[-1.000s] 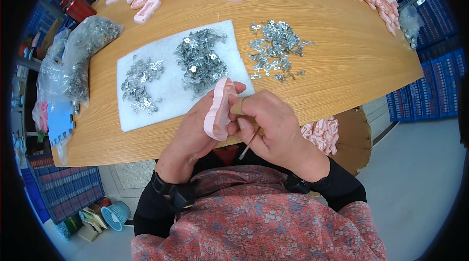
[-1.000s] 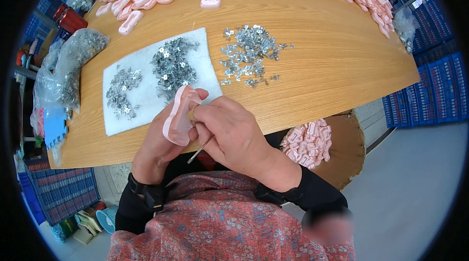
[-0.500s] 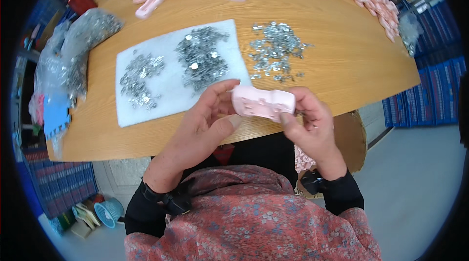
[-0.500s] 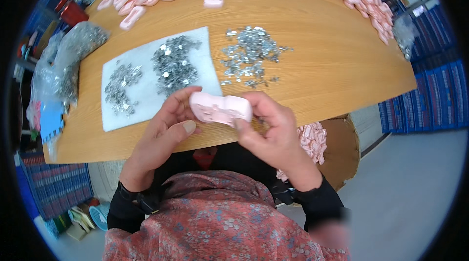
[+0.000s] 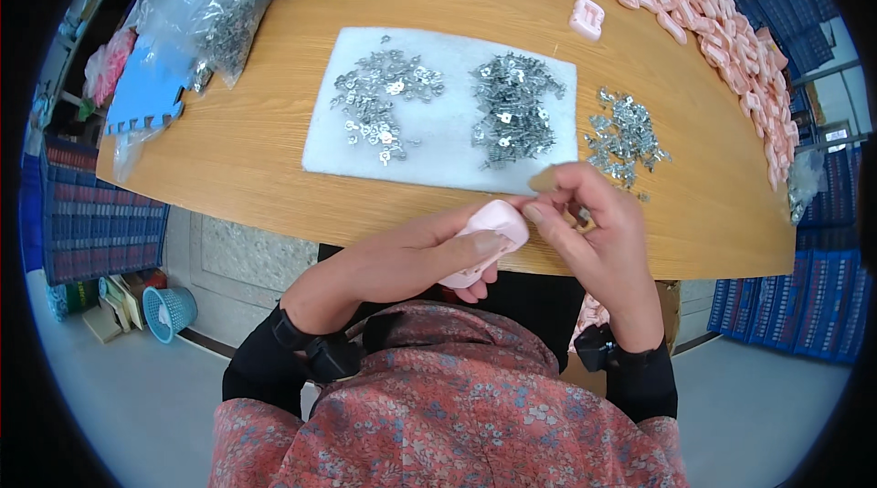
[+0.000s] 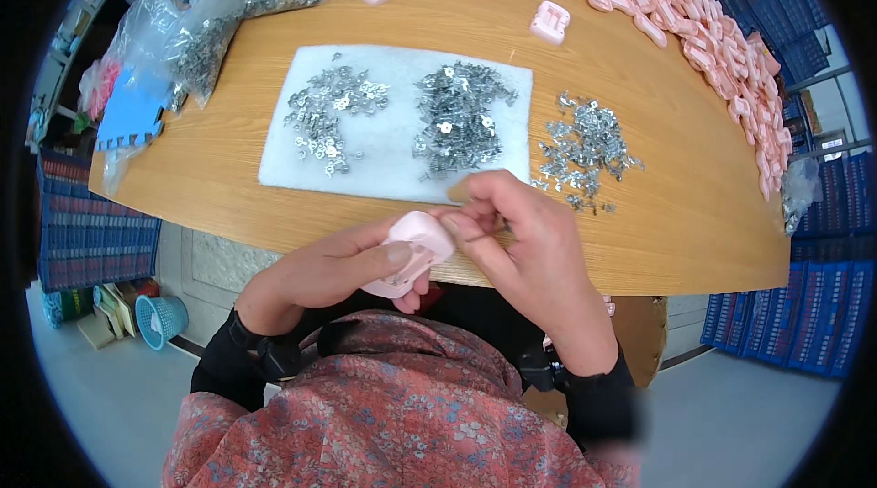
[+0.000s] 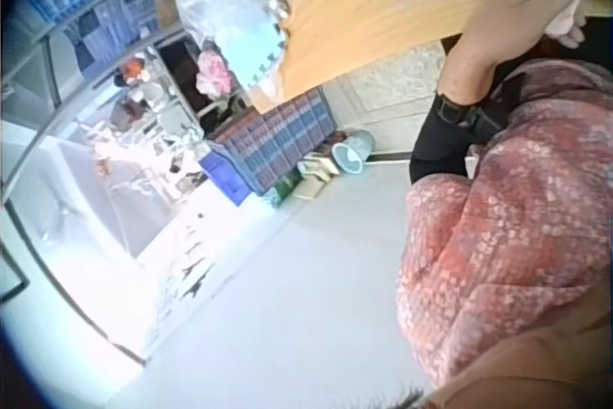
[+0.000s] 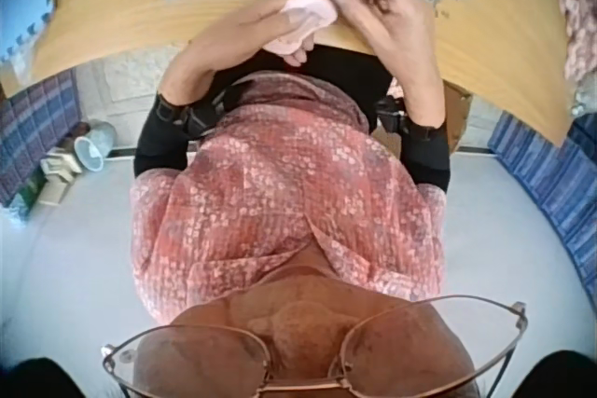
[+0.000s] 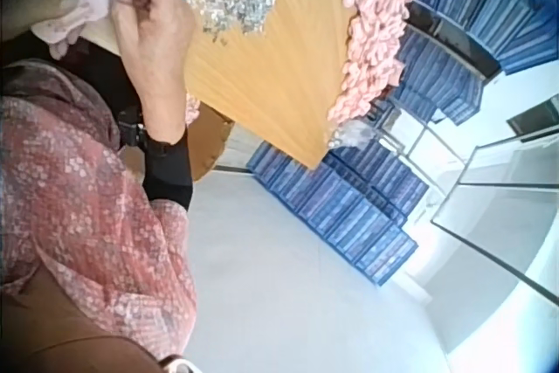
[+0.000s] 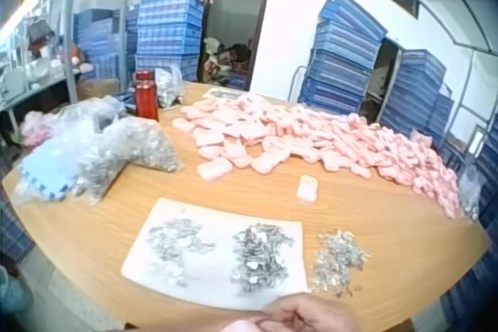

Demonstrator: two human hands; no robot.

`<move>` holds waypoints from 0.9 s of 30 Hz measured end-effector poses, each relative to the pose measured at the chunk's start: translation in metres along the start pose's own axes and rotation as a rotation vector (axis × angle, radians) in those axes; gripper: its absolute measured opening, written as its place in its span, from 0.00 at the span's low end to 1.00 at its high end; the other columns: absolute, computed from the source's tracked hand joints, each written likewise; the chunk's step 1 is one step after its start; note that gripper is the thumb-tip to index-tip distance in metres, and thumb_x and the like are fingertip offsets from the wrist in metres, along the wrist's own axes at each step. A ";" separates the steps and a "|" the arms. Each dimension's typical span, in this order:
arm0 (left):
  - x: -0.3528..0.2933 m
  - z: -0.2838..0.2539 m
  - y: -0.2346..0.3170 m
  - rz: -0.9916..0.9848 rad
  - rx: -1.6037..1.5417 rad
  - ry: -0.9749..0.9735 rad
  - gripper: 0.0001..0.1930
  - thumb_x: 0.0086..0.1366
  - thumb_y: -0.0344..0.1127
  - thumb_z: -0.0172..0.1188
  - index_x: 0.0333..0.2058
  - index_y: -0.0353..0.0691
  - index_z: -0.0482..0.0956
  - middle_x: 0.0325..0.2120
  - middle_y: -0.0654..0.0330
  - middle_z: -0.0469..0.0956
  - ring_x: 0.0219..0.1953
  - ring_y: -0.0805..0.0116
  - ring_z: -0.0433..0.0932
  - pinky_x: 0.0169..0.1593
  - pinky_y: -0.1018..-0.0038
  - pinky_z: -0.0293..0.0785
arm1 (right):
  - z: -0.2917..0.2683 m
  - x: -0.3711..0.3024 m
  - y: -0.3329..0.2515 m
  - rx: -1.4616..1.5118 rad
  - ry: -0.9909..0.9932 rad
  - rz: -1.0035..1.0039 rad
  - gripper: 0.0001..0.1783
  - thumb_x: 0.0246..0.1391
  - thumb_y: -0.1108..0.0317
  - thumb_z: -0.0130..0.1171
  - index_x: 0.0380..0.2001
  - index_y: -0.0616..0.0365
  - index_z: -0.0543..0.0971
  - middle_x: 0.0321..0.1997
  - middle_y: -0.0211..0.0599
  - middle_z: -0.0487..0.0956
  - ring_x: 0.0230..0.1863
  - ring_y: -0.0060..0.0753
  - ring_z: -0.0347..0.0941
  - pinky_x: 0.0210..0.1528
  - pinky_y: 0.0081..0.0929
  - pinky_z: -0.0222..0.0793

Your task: The person sits at a table and uses a small metal tool to insert silver metal pieces into pink plastic casings. They pick up a casing, insert a metal piece, and place the finished unit on the table, repeating this process continuously.

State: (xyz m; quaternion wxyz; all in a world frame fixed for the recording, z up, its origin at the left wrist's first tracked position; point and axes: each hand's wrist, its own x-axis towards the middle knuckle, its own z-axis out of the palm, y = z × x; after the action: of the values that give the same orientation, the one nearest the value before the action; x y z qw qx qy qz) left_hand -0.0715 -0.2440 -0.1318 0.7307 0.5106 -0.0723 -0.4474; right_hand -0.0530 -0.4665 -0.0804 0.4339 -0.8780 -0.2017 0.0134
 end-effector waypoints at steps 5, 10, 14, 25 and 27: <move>-0.024 -0.016 -0.006 0.163 -0.240 0.153 0.25 0.74 0.46 0.49 0.64 0.44 0.59 0.37 0.57 0.77 0.36 0.69 0.79 0.43 0.72 0.79 | 0.034 0.058 -0.008 -0.095 -0.150 -0.224 0.11 0.49 0.70 0.65 0.35 0.59 0.76 0.29 0.40 0.78 0.33 0.42 0.77 0.36 0.35 0.72; -0.040 -0.032 -0.017 0.288 -0.431 0.278 0.24 0.71 0.39 0.49 0.63 0.43 0.58 0.36 0.54 0.77 0.35 0.65 0.81 0.41 0.70 0.80 | 0.061 0.090 0.000 -0.189 -0.237 -0.314 0.11 0.48 0.75 0.63 0.37 0.59 0.77 0.32 0.39 0.78 0.36 0.40 0.76 0.38 0.31 0.72; -0.049 -0.039 -0.020 0.386 -0.470 0.345 0.24 0.70 0.38 0.48 0.62 0.40 0.59 0.36 0.53 0.77 0.35 0.66 0.80 0.40 0.68 0.80 | 0.075 0.097 0.009 -0.361 -0.249 -0.381 0.10 0.48 0.76 0.63 0.36 0.59 0.77 0.31 0.39 0.78 0.38 0.41 0.76 0.39 0.31 0.72; -0.035 -0.040 -0.011 0.428 -0.632 0.270 0.27 0.76 0.53 0.37 0.61 0.38 0.64 0.35 0.56 0.78 0.36 0.67 0.80 0.42 0.67 0.80 | 0.059 0.075 -0.026 -0.133 -0.289 -0.246 0.10 0.47 0.75 0.65 0.33 0.59 0.74 0.30 0.38 0.77 0.34 0.36 0.75 0.38 0.30 0.72; -0.031 -0.037 -0.011 0.413 -0.621 0.263 0.27 0.76 0.53 0.36 0.61 0.37 0.64 0.35 0.56 0.78 0.36 0.67 0.80 0.42 0.66 0.80 | 0.059 0.068 -0.029 -0.092 -0.292 -0.256 0.11 0.46 0.74 0.64 0.34 0.58 0.74 0.31 0.42 0.78 0.35 0.42 0.77 0.37 0.34 0.72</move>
State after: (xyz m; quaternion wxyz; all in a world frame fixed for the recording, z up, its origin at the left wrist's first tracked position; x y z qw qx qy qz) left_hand -0.0750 -0.1973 -0.1473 0.9280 0.2931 0.0593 -0.2224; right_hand -0.0115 -0.3816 -0.0845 0.3576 -0.8528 -0.3730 0.0759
